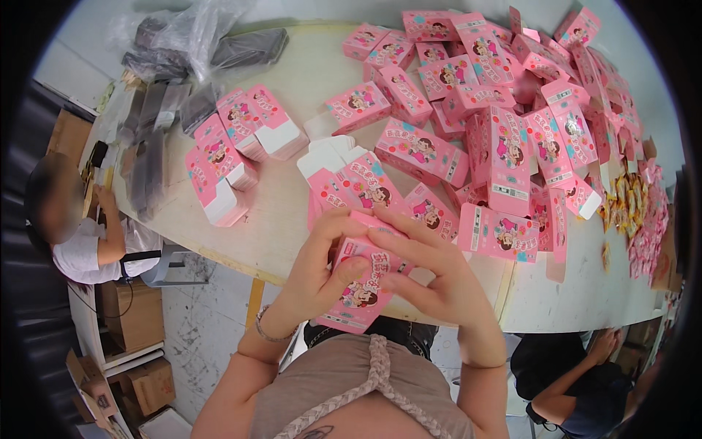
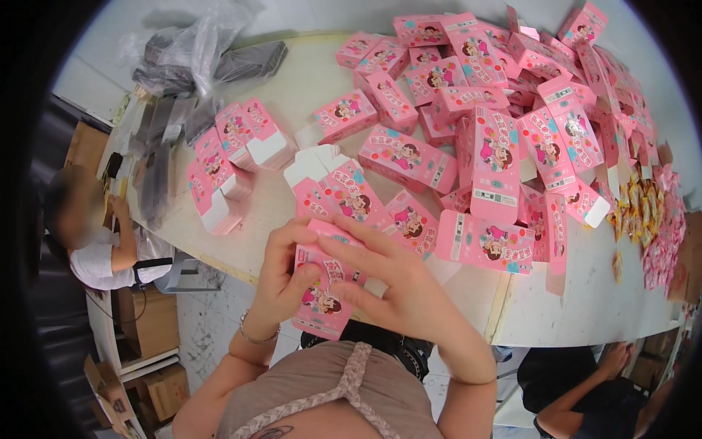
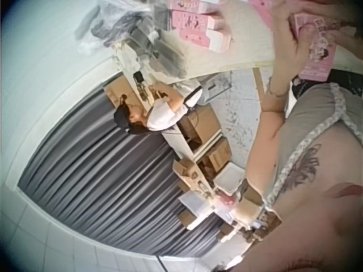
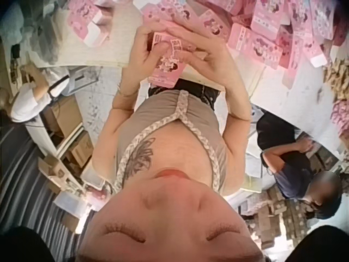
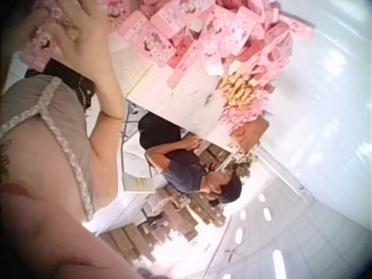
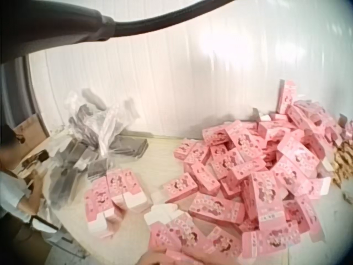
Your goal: The person folds pink cardboard boxes on a table. They repeatedly pick up flat pieces, fold the sides, and tuck flaps to form small rectangular boxes, placing finished units on the table.
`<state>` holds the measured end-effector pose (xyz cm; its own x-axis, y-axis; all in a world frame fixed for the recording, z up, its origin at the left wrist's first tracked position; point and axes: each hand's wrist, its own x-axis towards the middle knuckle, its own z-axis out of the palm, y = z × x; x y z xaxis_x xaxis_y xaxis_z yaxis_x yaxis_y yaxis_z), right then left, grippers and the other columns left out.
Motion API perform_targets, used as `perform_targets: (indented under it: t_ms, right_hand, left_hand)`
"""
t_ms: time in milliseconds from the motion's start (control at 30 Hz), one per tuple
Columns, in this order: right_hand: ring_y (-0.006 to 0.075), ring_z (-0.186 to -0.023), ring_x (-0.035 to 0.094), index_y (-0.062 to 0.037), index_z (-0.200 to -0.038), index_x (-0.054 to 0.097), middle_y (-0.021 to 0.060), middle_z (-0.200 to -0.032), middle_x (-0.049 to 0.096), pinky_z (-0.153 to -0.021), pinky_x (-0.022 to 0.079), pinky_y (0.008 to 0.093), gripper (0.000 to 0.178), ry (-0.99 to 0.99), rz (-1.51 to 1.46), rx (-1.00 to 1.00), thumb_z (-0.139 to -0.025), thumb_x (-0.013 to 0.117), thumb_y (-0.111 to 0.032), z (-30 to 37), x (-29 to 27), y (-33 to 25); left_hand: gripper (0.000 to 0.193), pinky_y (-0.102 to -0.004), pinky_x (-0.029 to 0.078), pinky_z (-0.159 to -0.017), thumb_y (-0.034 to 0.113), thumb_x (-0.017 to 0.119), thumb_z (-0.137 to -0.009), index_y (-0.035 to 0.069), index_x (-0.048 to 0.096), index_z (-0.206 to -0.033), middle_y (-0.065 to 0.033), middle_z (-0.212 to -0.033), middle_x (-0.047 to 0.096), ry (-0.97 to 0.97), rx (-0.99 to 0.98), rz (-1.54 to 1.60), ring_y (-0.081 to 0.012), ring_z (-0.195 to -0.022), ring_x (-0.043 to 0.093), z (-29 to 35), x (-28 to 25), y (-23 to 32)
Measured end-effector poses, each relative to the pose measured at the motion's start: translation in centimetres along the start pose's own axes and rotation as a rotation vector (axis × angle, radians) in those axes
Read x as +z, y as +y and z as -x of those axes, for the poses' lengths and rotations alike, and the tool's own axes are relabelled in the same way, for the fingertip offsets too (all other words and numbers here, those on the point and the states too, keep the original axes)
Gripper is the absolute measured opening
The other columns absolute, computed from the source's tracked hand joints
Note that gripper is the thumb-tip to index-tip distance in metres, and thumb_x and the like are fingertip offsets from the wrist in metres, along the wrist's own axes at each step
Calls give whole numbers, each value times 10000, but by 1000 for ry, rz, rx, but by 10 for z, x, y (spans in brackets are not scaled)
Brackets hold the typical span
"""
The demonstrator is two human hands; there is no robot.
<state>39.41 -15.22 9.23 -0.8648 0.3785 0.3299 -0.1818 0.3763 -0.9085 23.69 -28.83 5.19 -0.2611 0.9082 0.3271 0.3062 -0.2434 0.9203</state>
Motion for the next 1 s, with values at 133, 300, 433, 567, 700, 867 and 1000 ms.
perform_targets:
  t_ms: [133, 300, 433, 567, 700, 867, 1000]
  right_hand:
    - [290, -1183, 503, -83, -1380, 377, 125, -1227, 541, -907, 469, 350, 579, 470, -344, 403, -866, 621, -189, -33, -34, 25]
    - [280, -1060, 519, 6, -1372, 307, 139, -1088, 564, -874, 412, 465, 865, 303, 963, 267, -719, 756, -340, -39, 29, 77]
    - [287, -922, 535, 5, -1214, 498, 108, -964, 586, -800, 394, 441, 638, 287, 1031, 339, -711, 761, -287, -28, 40, 87]
    - [273, -836, 553, -31, -1196, 551, 99, -858, 555, -691, 443, 384, 460, 281, 601, 110, -762, 681, -108, -15, 30, 50]
    - [298, -773, 550, 7, -1062, 572, 124, -886, 542, -642, 448, 366, 277, 95, 410, 78, -792, 629, -11, 0, 22, 4]
    - [332, -789, 542, 39, -1059, 556, 159, -929, 531, -673, 450, 377, 298, 33, 434, 150, -785, 650, -27, 5, 10, -4]
    - [314, -934, 564, 5, -1304, 423, 176, -1111, 537, -769, 470, 344, 610, 111, 322, 252, -761, 694, -61, 1, 11, -9]
  left_hand:
    - [574, -407, 306, -1042, 236, 573, -903, -2, 317, -1359, -158, -1330, 398, 383, -109, -73, -283, -1273, 359, -13, -21, -21]
    - [633, -423, 282, -1067, 235, 569, -902, -70, 262, -1363, -238, -1380, 330, 353, -412, -242, -313, -1301, 328, -5, -30, -79]
    - [647, -420, 296, -1060, 259, 563, -913, -71, 244, -1370, -261, -1375, 330, 381, -294, -583, -335, -1287, 345, -3, -18, -75]
    - [584, -401, 371, -1015, 271, 470, -959, -21, 238, -1407, -182, -1326, 421, 532, -391, 326, -265, -1189, 476, -24, -5, -49]
    - [487, -378, 478, -867, 283, 446, -964, -2, 343, -1344, -81, -1019, 544, 419, -425, 766, -173, -909, 572, -47, 2, -21]
    - [427, -357, 521, -771, 299, 433, -952, 8, 417, -1265, -45, -901, 552, 357, -370, 601, -147, -829, 583, -56, 10, -19]
    - [530, -395, 470, -923, 277, 465, -922, -9, 334, -1349, -103, -1096, 530, 163, -442, 571, -224, -1021, 563, -53, 12, -23]
